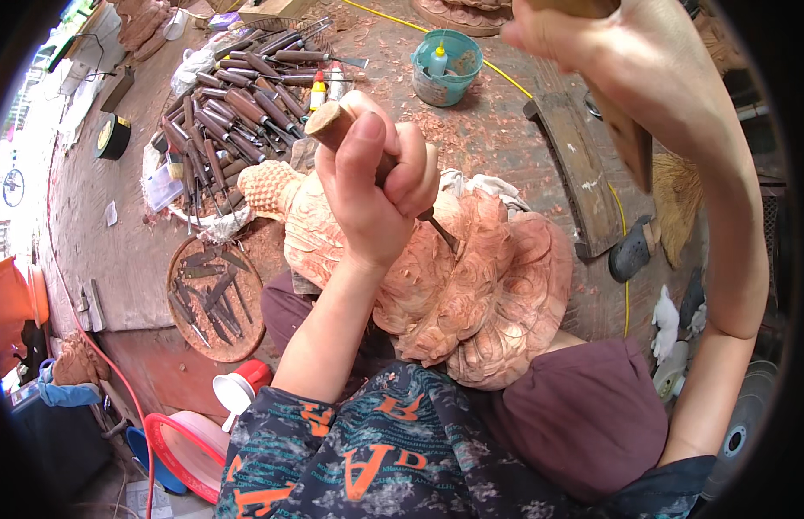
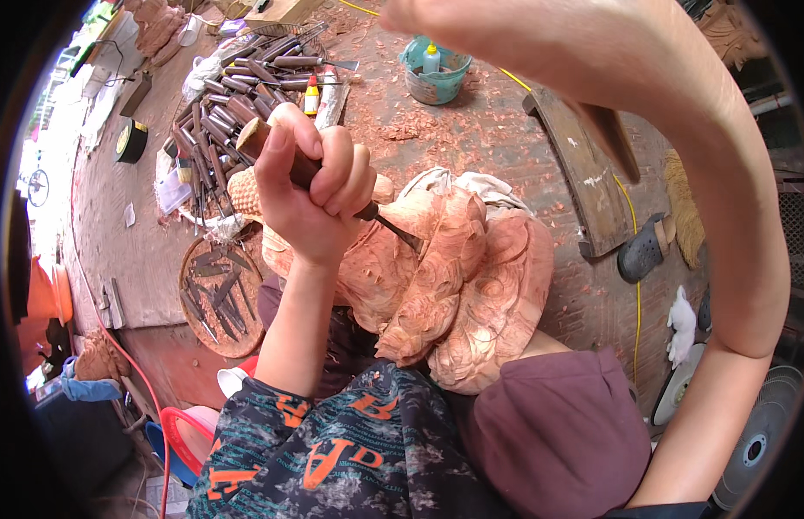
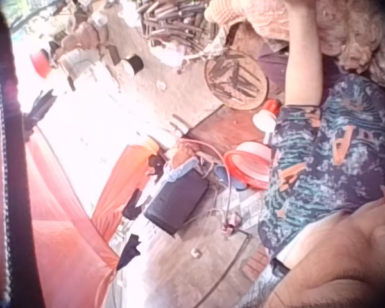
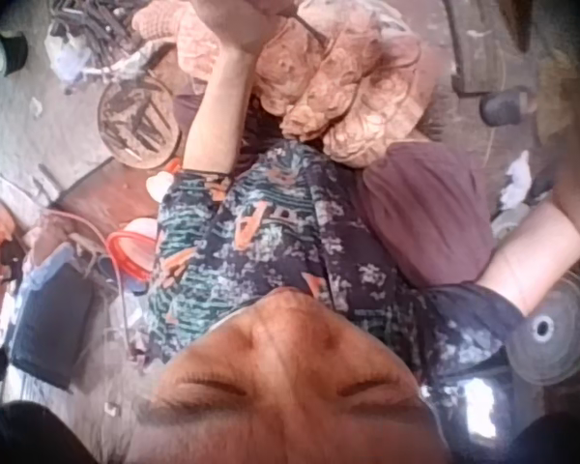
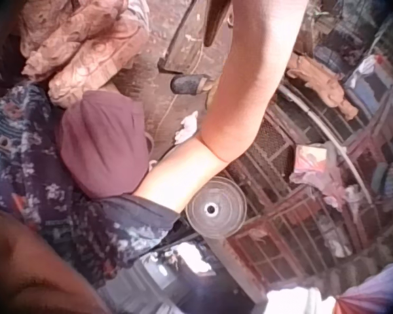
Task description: The person is carving a wooden sculpture of a seated figure, likely a Buddha, using a chisel and a wooden mallet. They repeatedly strike the chisel to shape the wood and occasionally switch to different chisels from a pile on the floor.
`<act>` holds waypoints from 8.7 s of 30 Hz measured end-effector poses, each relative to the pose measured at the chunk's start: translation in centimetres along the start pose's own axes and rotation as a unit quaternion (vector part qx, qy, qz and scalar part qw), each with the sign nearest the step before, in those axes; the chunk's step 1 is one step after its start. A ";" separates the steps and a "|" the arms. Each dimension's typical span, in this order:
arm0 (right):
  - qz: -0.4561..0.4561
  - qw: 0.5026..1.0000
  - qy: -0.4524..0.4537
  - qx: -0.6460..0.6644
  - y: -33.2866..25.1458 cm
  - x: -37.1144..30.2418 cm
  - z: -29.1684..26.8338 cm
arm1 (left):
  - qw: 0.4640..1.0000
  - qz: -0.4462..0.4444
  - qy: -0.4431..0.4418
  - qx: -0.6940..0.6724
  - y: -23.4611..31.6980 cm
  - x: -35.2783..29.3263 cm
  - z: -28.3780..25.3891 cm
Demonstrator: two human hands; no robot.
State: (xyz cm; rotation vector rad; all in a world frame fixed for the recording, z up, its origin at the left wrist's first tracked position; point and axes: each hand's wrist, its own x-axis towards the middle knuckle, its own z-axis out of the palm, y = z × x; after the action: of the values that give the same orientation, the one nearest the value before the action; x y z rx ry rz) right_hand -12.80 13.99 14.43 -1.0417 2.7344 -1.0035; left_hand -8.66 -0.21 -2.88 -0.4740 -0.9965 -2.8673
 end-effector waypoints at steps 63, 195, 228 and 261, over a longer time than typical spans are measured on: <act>0.063 0.997 0.032 -0.040 3.9 -1.7 0.1 | 0.992 0.018 0.100 0.080 0.1 -0.7 1.4; -0.012 0.970 -0.109 -0.219 -0.3 -0.9 -1.7 | 0.982 -0.032 0.130 0.134 -0.7 0.8 2.2; -0.017 0.979 0.002 -0.201 4.8 -3.1 2.7 | 0.975 -0.169 0.117 0.080 -1.8 -0.8 1.7; 0.202 0.977 0.039 -0.060 8.0 -11.1 11.3 | 0.681 -0.242 0.209 0.659 6.9 1.5 -23.0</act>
State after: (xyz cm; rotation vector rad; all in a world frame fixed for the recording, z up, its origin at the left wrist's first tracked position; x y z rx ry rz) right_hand -5.95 19.01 -1.15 -0.4288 2.9263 -0.8357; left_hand -15.09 -19.80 -15.39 0.6125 -2.7771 -1.4841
